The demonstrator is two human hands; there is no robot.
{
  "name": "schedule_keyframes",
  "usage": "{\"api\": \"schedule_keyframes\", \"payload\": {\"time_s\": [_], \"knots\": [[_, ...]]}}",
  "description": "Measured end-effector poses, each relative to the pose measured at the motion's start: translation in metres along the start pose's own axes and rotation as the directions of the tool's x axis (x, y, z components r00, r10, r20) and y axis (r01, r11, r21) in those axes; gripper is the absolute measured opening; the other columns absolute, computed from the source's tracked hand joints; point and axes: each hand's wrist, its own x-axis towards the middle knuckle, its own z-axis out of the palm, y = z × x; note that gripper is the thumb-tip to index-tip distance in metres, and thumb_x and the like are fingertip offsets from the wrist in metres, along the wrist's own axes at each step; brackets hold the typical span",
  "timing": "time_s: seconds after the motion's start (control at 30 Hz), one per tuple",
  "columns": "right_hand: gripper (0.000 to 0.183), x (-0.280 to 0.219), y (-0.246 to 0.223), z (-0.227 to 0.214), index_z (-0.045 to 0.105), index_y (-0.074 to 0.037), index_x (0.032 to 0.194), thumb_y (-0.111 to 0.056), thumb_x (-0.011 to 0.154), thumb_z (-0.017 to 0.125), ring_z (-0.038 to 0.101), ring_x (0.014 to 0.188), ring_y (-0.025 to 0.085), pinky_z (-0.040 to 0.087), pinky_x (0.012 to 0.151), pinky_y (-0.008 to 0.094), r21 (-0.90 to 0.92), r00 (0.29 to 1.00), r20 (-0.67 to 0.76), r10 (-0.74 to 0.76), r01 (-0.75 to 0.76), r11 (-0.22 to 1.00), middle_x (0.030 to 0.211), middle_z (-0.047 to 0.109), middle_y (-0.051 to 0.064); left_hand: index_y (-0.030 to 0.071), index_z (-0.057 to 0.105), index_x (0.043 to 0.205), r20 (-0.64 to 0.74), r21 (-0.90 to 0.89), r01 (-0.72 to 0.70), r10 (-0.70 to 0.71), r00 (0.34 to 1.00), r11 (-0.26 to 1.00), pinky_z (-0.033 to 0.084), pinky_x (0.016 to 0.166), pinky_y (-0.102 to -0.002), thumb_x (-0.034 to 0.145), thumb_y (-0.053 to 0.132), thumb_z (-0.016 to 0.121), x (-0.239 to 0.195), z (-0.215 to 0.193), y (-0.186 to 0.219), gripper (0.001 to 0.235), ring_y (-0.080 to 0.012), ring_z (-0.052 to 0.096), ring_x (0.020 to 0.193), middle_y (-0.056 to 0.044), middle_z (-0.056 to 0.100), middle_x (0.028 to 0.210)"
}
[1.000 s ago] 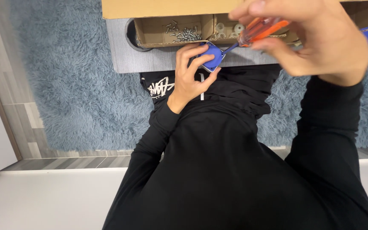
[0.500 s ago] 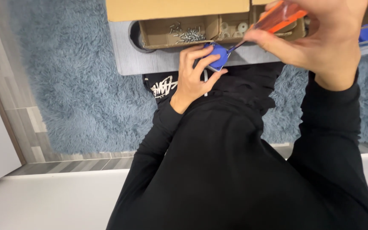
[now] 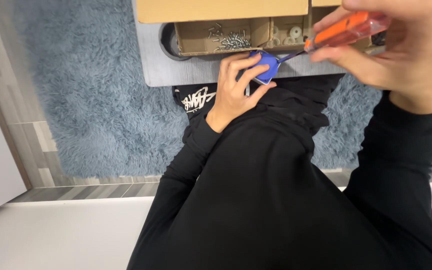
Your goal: Assembling small plastic hardware components using a screwdriver and screws
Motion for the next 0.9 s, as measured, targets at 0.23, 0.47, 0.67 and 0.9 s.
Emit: {"api": "schedule_keyframes", "payload": {"time_s": [0.23, 0.47, 0.67, 0.9], "knots": [[0.058, -0.015, 0.047, 0.008, 0.076, 0.004, 0.146, -0.027, 0.125, 0.120, 0.068, 0.097, 0.032, 0.054, 0.084, 0.044, -0.648, 0.952, -0.127, -0.278, 0.133, 0.750, 0.112, 0.083, 0.014, 0.017, 0.073, 0.129, 0.011, 0.001, 0.014, -0.014, 1.000, 1.000, 0.056, 0.112, -0.046, 0.095, 0.035, 0.097, 0.006, -0.007, 0.008, 0.045, -0.0346, 0.065, 0.123, -0.006, 0.068, 0.137], [0.059, 0.015, -0.010, -0.018, 0.031, -0.007, 0.162, 0.016, 0.111, 0.052, 0.080, 0.118, 0.033, 0.065, 0.085, 0.035, 0.012, 0.968, 0.243, -0.060, 0.059, 0.998, 0.157, 0.064, 0.029, 0.018, 0.072, 0.129, -0.020, 0.014, 0.016, -0.016, 1.000, 1.000, 0.057, 0.111, -0.044, 0.094, 0.036, 0.096, 0.005, -0.004, 0.009, 0.046, -0.0330, 0.065, 0.123, -0.005, 0.067, 0.136], [0.032, 0.005, -0.001, -0.012, 0.074, 0.002, 0.143, 0.005, 0.111, 0.080, 0.077, 0.108, 0.026, 0.058, 0.097, 0.033, -0.310, 0.989, 0.118, -0.093, 0.126, 0.943, 0.128, 0.080, 0.013, 0.018, 0.071, 0.128, -0.046, 0.003, 0.017, -0.017, 0.999, 1.000, 0.056, 0.112, -0.044, 0.094, 0.032, 0.097, 0.005, -0.001, 0.010, 0.045, -0.0320, 0.065, 0.124, -0.005, 0.064, 0.136], [0.057, -0.002, 0.033, 0.015, 0.068, -0.004, 0.158, -0.013, 0.118, 0.107, 0.072, 0.086, 0.018, 0.052, 0.071, 0.031, -0.494, 0.955, -0.077, -0.286, 0.213, 0.843, 0.108, 0.060, 0.016, 0.019, 0.070, 0.130, -0.036, 0.021, 0.015, -0.015, 0.999, 1.000, 0.056, 0.113, -0.043, 0.094, 0.033, 0.097, 0.003, -0.001, 0.009, 0.047, -0.0311, 0.065, 0.125, -0.005, 0.064, 0.136]]}}
